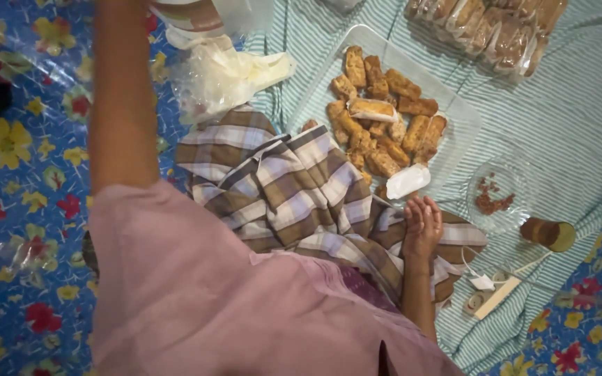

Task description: Wrapping individual fried food items in small plastic sheets

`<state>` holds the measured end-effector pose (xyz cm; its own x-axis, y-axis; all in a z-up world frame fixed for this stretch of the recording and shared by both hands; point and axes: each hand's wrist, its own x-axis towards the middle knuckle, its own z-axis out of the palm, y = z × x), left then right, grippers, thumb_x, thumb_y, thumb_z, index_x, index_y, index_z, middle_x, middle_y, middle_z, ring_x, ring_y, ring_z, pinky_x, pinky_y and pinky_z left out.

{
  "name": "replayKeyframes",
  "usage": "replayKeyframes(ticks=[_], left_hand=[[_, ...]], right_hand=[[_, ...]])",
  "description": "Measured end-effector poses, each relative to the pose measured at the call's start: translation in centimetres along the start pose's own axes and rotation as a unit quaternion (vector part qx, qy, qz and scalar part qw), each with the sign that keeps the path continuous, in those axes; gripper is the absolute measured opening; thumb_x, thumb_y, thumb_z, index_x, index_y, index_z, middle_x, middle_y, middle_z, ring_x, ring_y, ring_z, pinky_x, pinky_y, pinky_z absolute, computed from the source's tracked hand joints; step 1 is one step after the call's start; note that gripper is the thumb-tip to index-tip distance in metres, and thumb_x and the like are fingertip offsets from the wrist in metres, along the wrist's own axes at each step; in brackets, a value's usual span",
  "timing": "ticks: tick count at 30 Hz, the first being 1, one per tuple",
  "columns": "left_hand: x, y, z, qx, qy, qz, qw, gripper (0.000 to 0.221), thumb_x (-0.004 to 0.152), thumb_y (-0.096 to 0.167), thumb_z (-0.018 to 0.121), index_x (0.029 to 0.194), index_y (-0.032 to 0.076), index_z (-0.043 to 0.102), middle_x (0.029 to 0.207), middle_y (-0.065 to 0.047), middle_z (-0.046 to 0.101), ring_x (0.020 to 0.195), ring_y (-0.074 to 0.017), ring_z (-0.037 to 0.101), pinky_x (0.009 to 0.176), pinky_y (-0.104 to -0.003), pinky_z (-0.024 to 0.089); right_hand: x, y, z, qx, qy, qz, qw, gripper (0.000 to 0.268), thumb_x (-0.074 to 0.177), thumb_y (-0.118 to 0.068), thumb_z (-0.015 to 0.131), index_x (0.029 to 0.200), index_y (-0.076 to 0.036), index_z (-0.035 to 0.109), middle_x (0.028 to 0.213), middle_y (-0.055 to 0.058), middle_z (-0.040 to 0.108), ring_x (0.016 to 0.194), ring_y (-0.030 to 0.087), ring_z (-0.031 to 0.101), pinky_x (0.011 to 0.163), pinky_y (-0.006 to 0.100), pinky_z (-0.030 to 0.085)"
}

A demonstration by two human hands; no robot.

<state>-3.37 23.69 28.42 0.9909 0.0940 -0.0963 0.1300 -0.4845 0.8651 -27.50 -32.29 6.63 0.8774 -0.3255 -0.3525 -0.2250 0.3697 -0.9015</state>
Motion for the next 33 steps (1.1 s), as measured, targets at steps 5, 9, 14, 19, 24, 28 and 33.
replayKeyframes(ticks=[5,9,14,19,24,28,33], left_hand=[[-0.8,-3.2,4.4,-0.021,-0.017,-0.029,0.999,0.018,0.101,0.027,0.066,0.114,0.015,0.061,0.101,-0.001,0.066,0.083,-0.0141,0.066,0.063,-0.028,0.054],[0.1,-8.4,9.4,0.151,-0.09,-0.051,0.983,0.044,0.098,0.035,0.069,0.136,0.018,0.056,0.127,-0.018,0.054,0.095,-0.0336,0.058,0.07,-0.043,0.05],[7.1,-18.9,13.0,0.257,0.07,0.101,0.959,0.018,0.097,0.006,0.052,0.096,-0.003,0.067,0.087,-0.027,0.066,0.079,-0.05,0.066,0.06,-0.058,0.052],[13.1,-27.2,15.7,0.443,0.146,0.131,0.875,0.015,0.082,-0.003,0.07,0.087,0.011,0.068,0.07,-0.011,0.066,0.054,-0.0355,0.065,0.039,-0.045,0.049],[14.0,-26.7,16.2,0.512,0.073,0.049,0.855,0.018,0.079,0.0,0.079,0.092,0.012,0.074,0.08,-0.008,0.072,0.065,-0.0298,0.073,0.045,-0.041,0.058],[16.2,-29.4,16.2,0.623,0.103,0.115,0.767,0.016,0.08,0.01,0.07,0.071,0.023,0.072,0.062,0.003,0.067,0.054,-0.0212,0.071,0.034,-0.038,0.052],[15.2,-27.9,10.9,0.498,0.02,0.108,0.86,0.018,0.094,0.013,0.058,0.093,0.01,0.076,0.09,-0.013,0.074,0.081,-0.0367,0.072,0.059,-0.05,0.058]], right_hand=[[-1.2,-1.4,2.3,0.021,0.026,-0.018,0.999,0.036,0.101,-0.021,0.065,0.13,-0.002,0.056,0.119,0.018,0.071,0.099,0.021,0.074,0.084,0.028,0.063],[-1.2,-1.4,2.4,0.021,0.026,-0.011,0.999,0.035,0.101,-0.021,0.064,0.131,-0.003,0.056,0.119,0.017,0.071,0.1,0.021,0.074,0.084,0.027,0.062],[-0.9,-1.2,2.2,0.025,0.022,-0.018,0.999,0.034,0.101,-0.019,0.064,0.13,-0.003,0.057,0.116,0.017,0.072,0.098,0.02,0.075,0.082,0.026,0.064],[-0.8,-0.9,1.8,0.027,0.024,-0.016,0.999,0.034,0.102,-0.018,0.062,0.132,-0.002,0.055,0.119,0.018,0.071,0.099,0.021,0.074,0.083,0.027,0.063],[-1.3,-1.4,2.5,-0.004,0.027,-0.019,0.999,0.036,0.103,-0.023,0.061,0.133,-0.003,0.054,0.122,0.017,0.069,0.102,0.021,0.073,0.086,0.028,0.061],[-0.6,-0.6,1.5,0.009,0.028,-0.011,1.0,0.034,0.105,-0.019,0.058,0.134,-0.001,0.052,0.124,0.021,0.068,0.099,0.022,0.074,0.084,0.027,0.063],[-0.7,-0.8,1.7,0.004,0.041,-0.004,0.999,0.035,0.102,-0.02,0.063,0.132,-0.004,0.055,0.121,0.018,0.07,0.098,0.021,0.074,0.084,0.027,0.062]])
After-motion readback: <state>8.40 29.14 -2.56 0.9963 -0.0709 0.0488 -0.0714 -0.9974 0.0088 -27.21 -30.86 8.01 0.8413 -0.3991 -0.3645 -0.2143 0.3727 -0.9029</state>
